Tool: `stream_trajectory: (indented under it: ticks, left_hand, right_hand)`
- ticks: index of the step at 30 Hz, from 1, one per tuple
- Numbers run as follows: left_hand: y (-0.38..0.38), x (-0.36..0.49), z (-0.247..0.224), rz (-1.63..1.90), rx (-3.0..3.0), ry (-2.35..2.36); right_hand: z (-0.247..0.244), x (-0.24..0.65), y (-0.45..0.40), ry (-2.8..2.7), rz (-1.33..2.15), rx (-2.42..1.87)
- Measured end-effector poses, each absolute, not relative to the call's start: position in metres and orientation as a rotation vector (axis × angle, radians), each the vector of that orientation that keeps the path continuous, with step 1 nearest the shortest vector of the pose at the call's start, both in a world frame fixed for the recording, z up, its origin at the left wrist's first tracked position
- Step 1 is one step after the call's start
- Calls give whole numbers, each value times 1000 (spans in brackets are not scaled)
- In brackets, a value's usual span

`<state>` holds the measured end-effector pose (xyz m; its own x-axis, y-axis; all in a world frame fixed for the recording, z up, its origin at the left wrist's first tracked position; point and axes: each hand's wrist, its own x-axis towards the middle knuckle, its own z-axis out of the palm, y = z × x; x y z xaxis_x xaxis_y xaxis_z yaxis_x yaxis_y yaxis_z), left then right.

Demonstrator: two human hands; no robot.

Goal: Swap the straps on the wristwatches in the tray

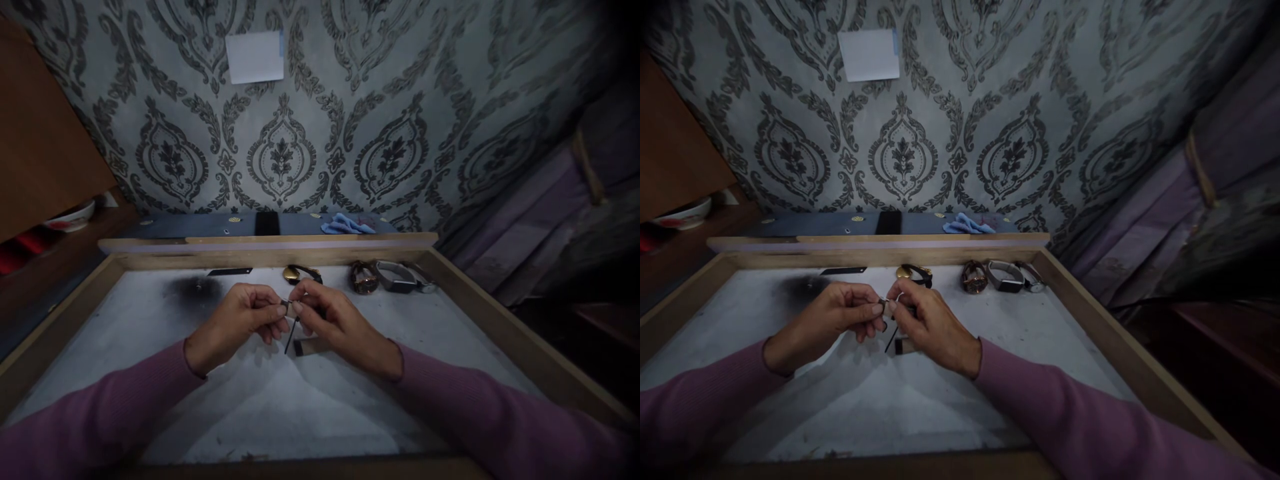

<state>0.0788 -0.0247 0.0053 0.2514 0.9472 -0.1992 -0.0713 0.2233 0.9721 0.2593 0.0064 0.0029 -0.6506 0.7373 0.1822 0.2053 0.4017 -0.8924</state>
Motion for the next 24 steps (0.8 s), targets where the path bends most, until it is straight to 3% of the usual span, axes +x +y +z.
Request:
stream_trajectory:
  ticks: [24]
  left_hand:
    - [-26, 80, 7, 901, 1091, 1087]
  right_hand:
    - [6, 260, 9, -2093, 1235, -776]
